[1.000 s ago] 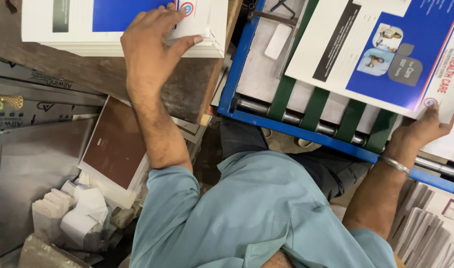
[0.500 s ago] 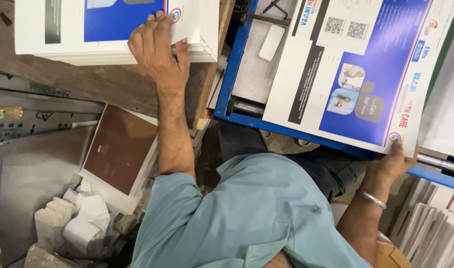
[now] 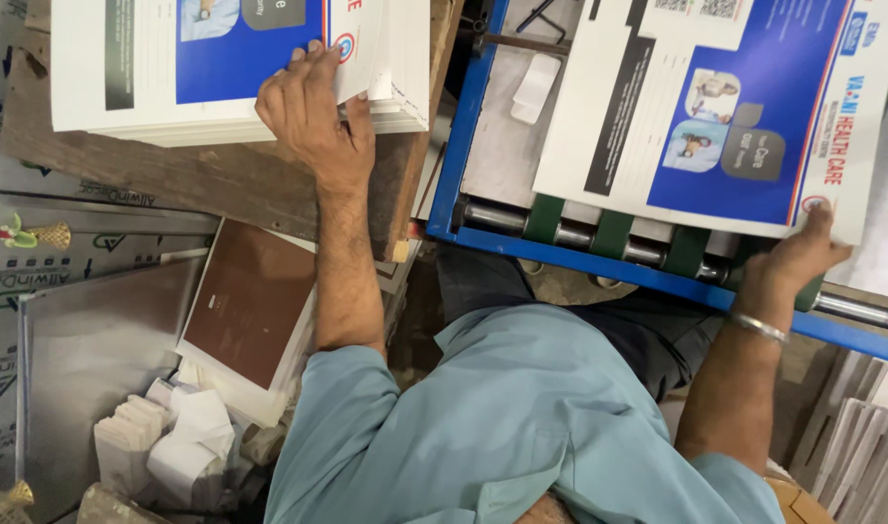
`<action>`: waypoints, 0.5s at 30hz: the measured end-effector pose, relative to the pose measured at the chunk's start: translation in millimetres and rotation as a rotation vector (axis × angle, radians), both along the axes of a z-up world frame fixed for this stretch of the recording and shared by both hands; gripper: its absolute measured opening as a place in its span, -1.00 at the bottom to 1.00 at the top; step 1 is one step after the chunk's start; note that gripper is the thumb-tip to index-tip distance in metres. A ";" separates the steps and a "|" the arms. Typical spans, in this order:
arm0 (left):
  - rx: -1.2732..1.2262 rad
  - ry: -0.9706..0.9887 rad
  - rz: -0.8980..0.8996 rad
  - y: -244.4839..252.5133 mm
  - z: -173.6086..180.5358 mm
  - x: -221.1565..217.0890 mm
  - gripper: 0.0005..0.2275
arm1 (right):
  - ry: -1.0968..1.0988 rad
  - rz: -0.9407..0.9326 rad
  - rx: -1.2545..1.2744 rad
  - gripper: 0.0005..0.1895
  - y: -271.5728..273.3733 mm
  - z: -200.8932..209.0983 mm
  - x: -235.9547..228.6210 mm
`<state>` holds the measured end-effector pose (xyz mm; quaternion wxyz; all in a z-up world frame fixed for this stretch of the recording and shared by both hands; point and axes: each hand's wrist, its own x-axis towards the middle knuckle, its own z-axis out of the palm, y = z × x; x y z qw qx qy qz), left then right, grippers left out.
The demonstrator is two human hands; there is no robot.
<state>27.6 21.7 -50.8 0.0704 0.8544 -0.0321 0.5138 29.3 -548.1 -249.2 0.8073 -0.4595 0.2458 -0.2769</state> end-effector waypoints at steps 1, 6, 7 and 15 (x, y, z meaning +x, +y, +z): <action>-0.001 0.001 -0.001 0.3 -0.7 -0.5 -0.54 | 0.008 0.015 -0.020 -0.62 -0.2 -2.4 6.7; 0.003 -0.012 0.014 0.1 -2.1 2.1 -0.55 | -0.111 0.232 -0.019 -0.57 3.6 -7.1 31.7; 0.004 -0.018 0.017 0.0 -2.5 2.5 -0.55 | -0.092 0.258 0.019 -0.57 2.9 -7.0 35.8; -0.024 0.038 0.048 0.6 -5.3 -1.2 -0.51 | 0.202 0.544 0.095 -0.58 -15.9 -22.8 35.5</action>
